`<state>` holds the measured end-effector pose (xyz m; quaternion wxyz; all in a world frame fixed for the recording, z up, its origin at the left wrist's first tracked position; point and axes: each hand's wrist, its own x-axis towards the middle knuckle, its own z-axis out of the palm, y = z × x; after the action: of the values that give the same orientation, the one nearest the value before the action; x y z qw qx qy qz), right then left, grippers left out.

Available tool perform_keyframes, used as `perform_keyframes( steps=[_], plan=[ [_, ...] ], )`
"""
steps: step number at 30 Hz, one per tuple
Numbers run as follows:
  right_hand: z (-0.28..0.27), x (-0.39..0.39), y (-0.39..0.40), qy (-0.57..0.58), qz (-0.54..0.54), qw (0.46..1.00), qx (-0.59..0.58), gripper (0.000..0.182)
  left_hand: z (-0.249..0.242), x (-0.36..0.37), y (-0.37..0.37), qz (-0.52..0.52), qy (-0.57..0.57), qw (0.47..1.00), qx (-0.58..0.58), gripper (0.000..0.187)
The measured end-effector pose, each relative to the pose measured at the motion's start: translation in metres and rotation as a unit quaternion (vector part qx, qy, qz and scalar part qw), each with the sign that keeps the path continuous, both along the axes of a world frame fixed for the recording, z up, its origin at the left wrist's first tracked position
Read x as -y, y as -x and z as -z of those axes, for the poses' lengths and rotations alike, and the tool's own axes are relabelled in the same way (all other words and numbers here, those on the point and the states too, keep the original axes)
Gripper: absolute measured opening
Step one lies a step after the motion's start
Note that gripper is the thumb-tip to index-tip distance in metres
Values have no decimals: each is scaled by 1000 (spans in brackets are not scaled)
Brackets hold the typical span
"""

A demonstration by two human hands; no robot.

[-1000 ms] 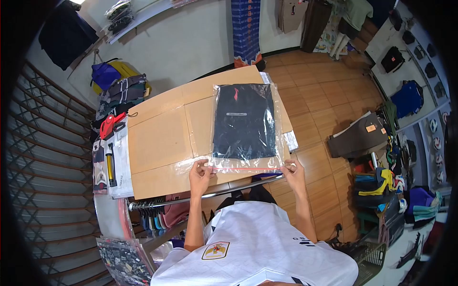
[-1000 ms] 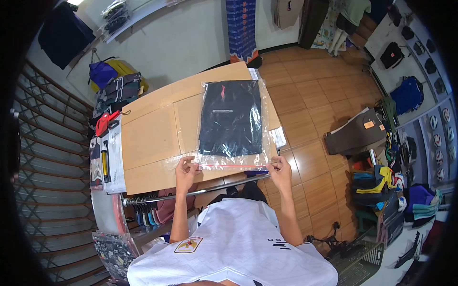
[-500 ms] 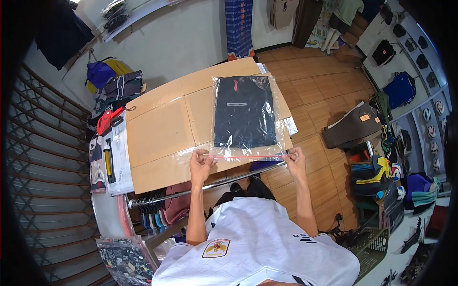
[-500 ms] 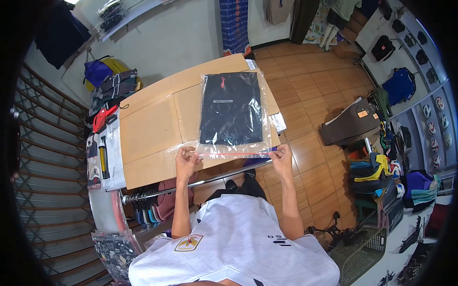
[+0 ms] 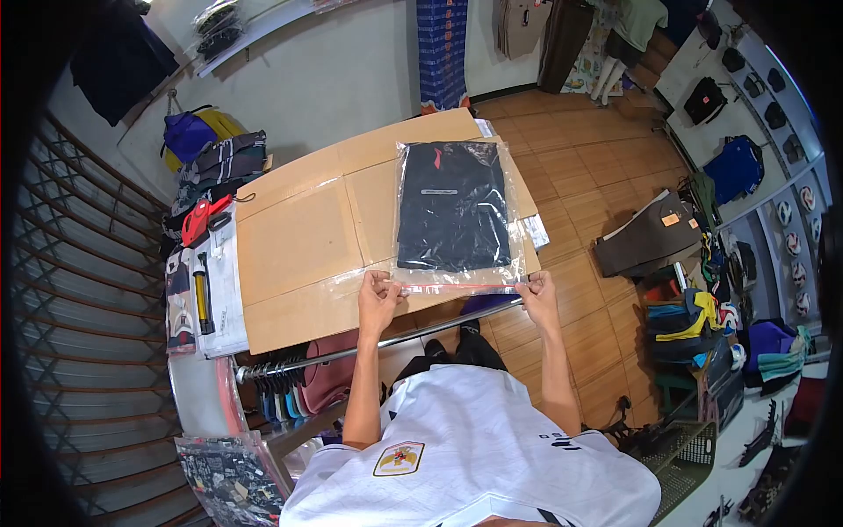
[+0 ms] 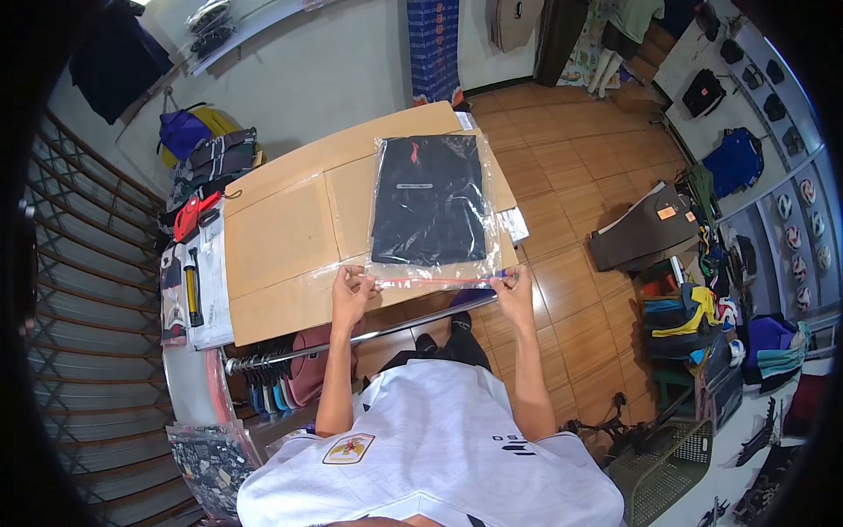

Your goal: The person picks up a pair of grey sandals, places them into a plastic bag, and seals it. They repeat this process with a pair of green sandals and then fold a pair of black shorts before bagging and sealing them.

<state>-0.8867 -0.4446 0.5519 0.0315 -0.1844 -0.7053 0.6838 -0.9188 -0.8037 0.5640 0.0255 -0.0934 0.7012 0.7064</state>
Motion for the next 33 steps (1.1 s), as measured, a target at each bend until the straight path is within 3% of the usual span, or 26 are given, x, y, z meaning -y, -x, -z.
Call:
perform_keyframes(
  steps=[8, 16, 19, 25, 33],
  plan=[
    [1, -1, -3, -10, 2, 1000, -6, 35, 10, 3, 0, -2, -39, 999, 2, 26],
    [-8, 12, -2, 21, -4, 1000, 17, 37, -5, -5, -2, 31, -9, 999, -4, 30],
    [-2, 15, -3, 19, 11, 999, -38, 36, -1, -7, -2, 33, -24, 999, -11, 30],
    [-3, 14, -1, 30, 28, 999, 27, 41, 0, -9, -1, 38, -14, 999, -14, 33],
    [1, 28, 0, 26, 16, 998, -53, 39, -10, -20, -2, 50, 35, 998, -32, 24]
  ],
)
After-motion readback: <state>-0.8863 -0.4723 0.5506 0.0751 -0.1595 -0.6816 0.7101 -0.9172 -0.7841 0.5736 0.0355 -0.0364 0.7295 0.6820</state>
